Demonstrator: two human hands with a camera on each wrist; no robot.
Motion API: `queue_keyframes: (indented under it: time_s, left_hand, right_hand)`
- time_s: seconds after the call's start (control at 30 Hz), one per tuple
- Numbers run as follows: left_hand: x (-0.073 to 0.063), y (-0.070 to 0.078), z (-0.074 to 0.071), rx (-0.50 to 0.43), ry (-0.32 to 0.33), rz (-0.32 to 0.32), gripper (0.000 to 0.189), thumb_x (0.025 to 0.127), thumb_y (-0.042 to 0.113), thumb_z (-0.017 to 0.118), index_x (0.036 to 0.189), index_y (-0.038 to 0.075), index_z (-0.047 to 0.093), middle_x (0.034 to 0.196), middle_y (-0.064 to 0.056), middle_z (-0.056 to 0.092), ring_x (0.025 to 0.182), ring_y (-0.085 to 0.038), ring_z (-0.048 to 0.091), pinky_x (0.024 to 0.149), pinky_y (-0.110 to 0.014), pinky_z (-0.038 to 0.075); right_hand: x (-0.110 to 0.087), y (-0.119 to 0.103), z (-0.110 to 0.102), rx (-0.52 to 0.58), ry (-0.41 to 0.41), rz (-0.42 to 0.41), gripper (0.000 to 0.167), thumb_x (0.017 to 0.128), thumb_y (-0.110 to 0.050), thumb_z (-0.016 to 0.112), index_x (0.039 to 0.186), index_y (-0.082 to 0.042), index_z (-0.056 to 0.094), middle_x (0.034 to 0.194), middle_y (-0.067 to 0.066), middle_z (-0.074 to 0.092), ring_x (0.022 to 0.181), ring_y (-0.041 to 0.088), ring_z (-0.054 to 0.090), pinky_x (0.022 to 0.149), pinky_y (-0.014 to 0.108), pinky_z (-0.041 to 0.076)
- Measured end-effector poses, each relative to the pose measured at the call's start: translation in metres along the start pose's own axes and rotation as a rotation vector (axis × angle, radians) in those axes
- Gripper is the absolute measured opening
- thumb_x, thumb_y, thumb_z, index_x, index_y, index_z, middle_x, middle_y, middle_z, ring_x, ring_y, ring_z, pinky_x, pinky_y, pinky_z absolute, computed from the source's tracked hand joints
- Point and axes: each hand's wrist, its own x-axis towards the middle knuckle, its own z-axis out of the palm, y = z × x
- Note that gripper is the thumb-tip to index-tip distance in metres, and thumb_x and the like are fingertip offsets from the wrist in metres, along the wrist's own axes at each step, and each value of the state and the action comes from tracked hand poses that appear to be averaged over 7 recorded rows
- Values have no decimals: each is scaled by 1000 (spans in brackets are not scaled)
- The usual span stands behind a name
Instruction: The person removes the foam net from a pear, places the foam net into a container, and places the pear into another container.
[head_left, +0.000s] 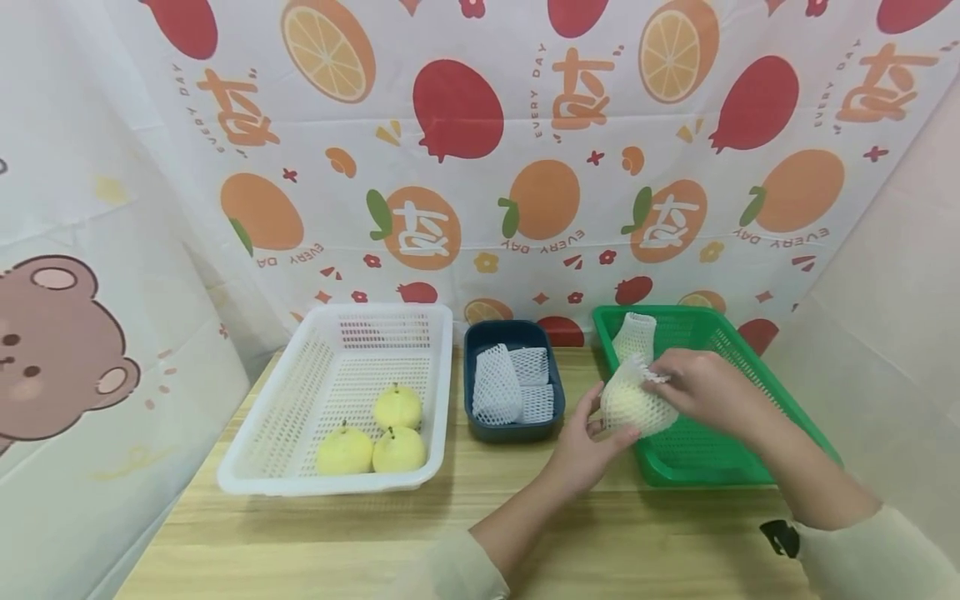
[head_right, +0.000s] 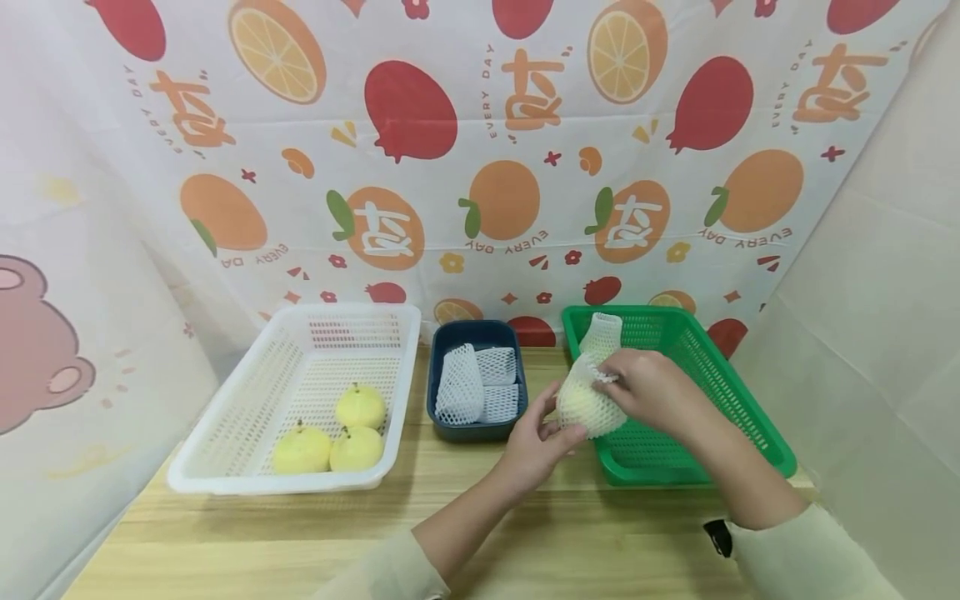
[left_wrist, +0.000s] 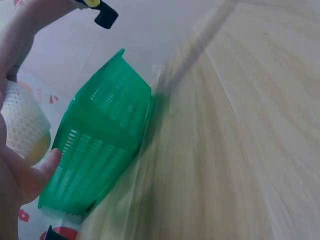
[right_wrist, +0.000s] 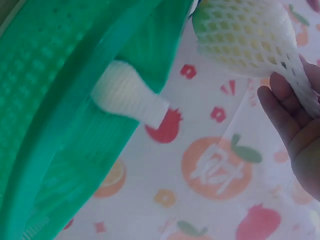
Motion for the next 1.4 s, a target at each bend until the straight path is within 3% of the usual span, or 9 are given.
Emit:
queue_keyframes:
  time_s: [0.13,0.47,0.6,0.8,1.03,1.2,1.4]
  left_hand:
    - [-6,-4,-12,51,21,2,78,86,45,74,150,39,30,148,7,40,130,-24,48,92,-32,54]
    - [-26,-11,-40,166,-13,54,91,81,35,81,152,35,25,149,2,41,125,-14,51,98,-29,49]
    - [-35,-13,-51,182,-18,74,89,80,30,82,151,32,28,142,-2,46,117,-15,57,92,-26,52]
    - [-48,-19,-76,220,-6,74,83,81,24,81,148,22,33,138,-8,49,113,-18,59,92,-26,52]
    - [-60,-24,-100,310,15,31,84,76,28,85,145,21,38,132,-9,56,110,-19,58,91,-31,50]
    - [-62,-24,-113,335,-24,26,83,73,24,86,143,20,41,130,-12,56,108,-21,57,91,-34,49]
    - [-64,-28,-125,343,-89,-10,85,71,20,86,143,18,43,127,-10,58,105,-20,58,90,-34,49]
  right_hand:
    - [0,-16,7,18,13,-37,8,81,-12,80,87,-11,74,81,-5,71,72,7,62,61,22,55]
    - [0,-47,38,119,44,-90,10,81,-14,81,88,-12,74,81,-9,68,70,0,57,60,18,52]
    - [1,-59,52,177,53,-68,11,82,-18,80,91,-14,74,82,-9,66,71,-1,55,61,17,52]
    - [5,-77,75,308,44,0,20,85,-25,78,102,-15,74,98,-6,71,88,5,63,73,23,57]
    - [9,-84,89,569,-73,108,41,82,-39,79,119,-24,67,105,-10,64,93,9,58,78,26,53]
    - [10,-80,98,715,-205,191,64,76,-36,84,134,-24,59,118,-2,58,100,19,53,75,28,54]
    - [7,-77,113,740,-314,200,78,71,-34,87,140,-19,55,136,2,56,115,22,52,89,33,50]
